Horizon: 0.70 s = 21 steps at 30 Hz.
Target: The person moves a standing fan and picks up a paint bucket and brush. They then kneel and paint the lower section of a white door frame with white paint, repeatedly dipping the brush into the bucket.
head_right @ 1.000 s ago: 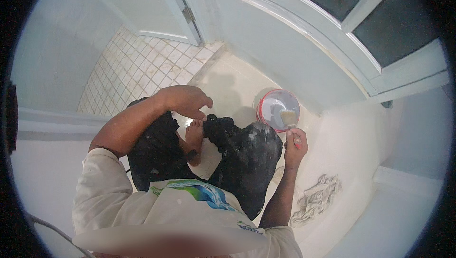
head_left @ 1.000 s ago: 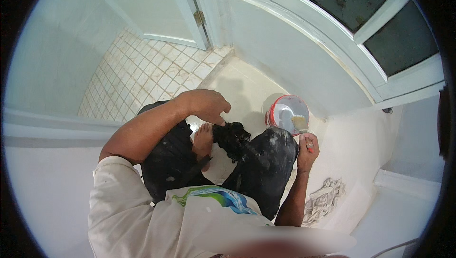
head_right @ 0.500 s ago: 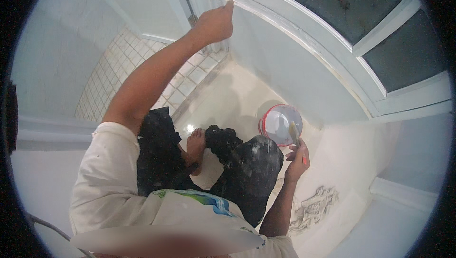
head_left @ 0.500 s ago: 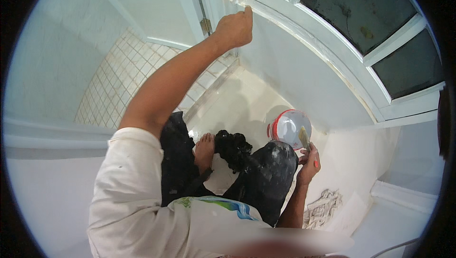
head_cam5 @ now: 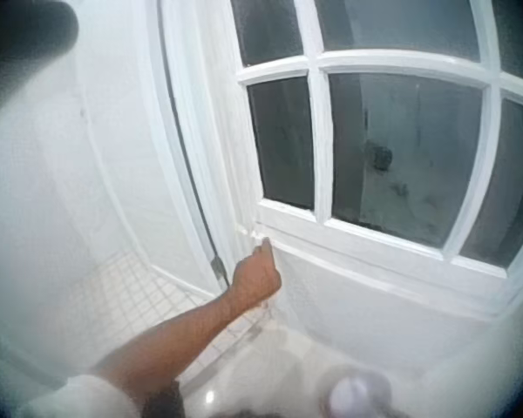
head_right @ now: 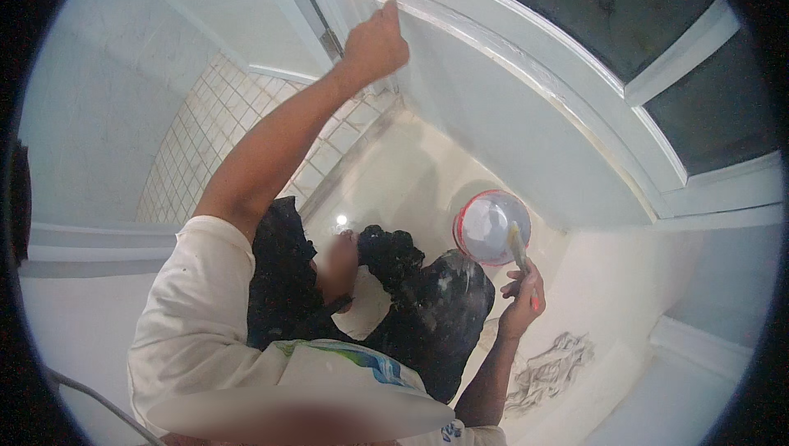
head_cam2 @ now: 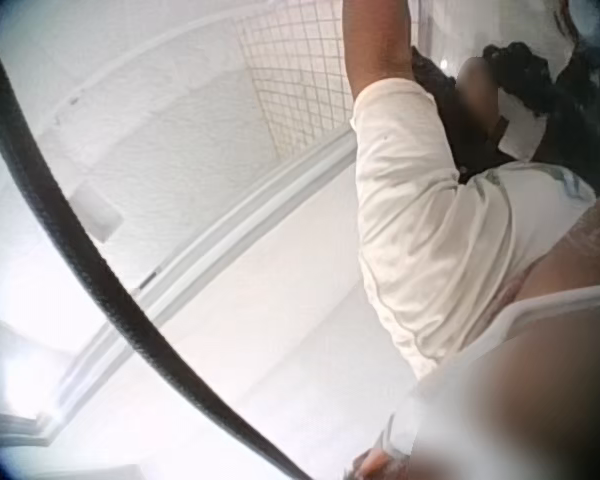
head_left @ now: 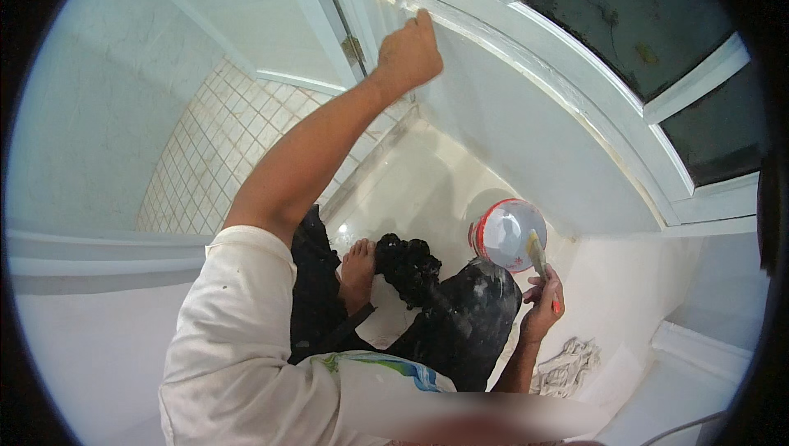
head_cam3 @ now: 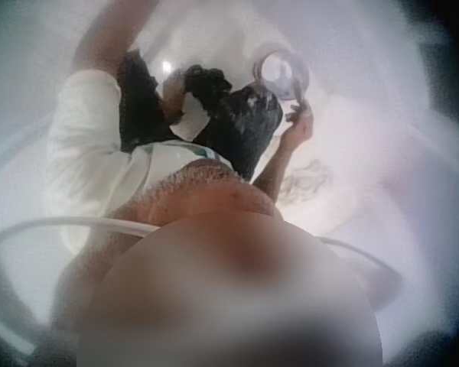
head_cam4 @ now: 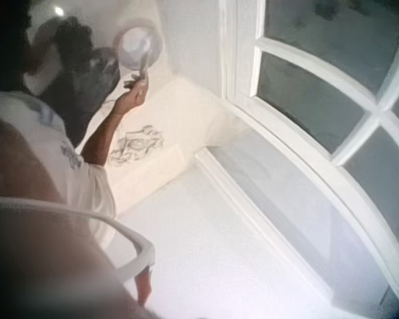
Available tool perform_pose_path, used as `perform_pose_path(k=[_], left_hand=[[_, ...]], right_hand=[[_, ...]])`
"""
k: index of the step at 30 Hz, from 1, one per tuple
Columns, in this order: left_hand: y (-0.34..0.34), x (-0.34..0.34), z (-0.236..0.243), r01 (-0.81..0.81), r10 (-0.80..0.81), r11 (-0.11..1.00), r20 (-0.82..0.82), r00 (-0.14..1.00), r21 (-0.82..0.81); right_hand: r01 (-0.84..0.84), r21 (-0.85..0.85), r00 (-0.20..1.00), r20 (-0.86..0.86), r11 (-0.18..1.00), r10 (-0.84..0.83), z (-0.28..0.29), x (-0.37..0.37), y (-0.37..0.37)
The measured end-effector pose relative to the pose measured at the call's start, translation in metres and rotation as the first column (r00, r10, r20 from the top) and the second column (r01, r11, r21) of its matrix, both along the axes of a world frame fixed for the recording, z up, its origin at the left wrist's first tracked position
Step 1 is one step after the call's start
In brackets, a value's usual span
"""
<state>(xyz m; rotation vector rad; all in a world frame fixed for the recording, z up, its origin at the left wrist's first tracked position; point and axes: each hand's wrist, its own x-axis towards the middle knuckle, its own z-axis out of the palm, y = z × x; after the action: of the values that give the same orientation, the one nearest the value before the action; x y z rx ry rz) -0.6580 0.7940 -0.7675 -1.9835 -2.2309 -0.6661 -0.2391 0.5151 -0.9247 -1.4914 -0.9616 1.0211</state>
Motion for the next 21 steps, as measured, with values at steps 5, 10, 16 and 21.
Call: perform_pose_path(k=[5, 10, 16, 21], left_hand=[[-0.005, 0.011, -0.004, 0.115, -0.126, 0.987, -0.091, 0.988, -0.113], [-0.055, 0.076, -0.005, 0.49, -0.496, 0.86, -0.008, 0.868, -0.14], [-0.059, 0.061, -0.012, 0.422, -0.418, 0.894, 0.058, 0.907, -0.149], [-0.123, 0.087, -0.021, 0.466, -0.482, 0.835, 0.019, 0.876, -0.292]], right_hand=[[-0.028, 0.018, 0.999, -0.029, 0.999, 0.029, -0.007, 0.004, 0.007], [-0.016, 0.016, 1.0, -0.025, 1.0, 0.017, 0.0, 0.008, -0.005], [0.059, 0.012, 0.991, -0.119, 0.998, -0.057, -0.001, 0.021, -0.04], [0.079, 0.132, 0.888, -0.461, 0.988, -0.009, -0.034, 0.104, 0.008]])
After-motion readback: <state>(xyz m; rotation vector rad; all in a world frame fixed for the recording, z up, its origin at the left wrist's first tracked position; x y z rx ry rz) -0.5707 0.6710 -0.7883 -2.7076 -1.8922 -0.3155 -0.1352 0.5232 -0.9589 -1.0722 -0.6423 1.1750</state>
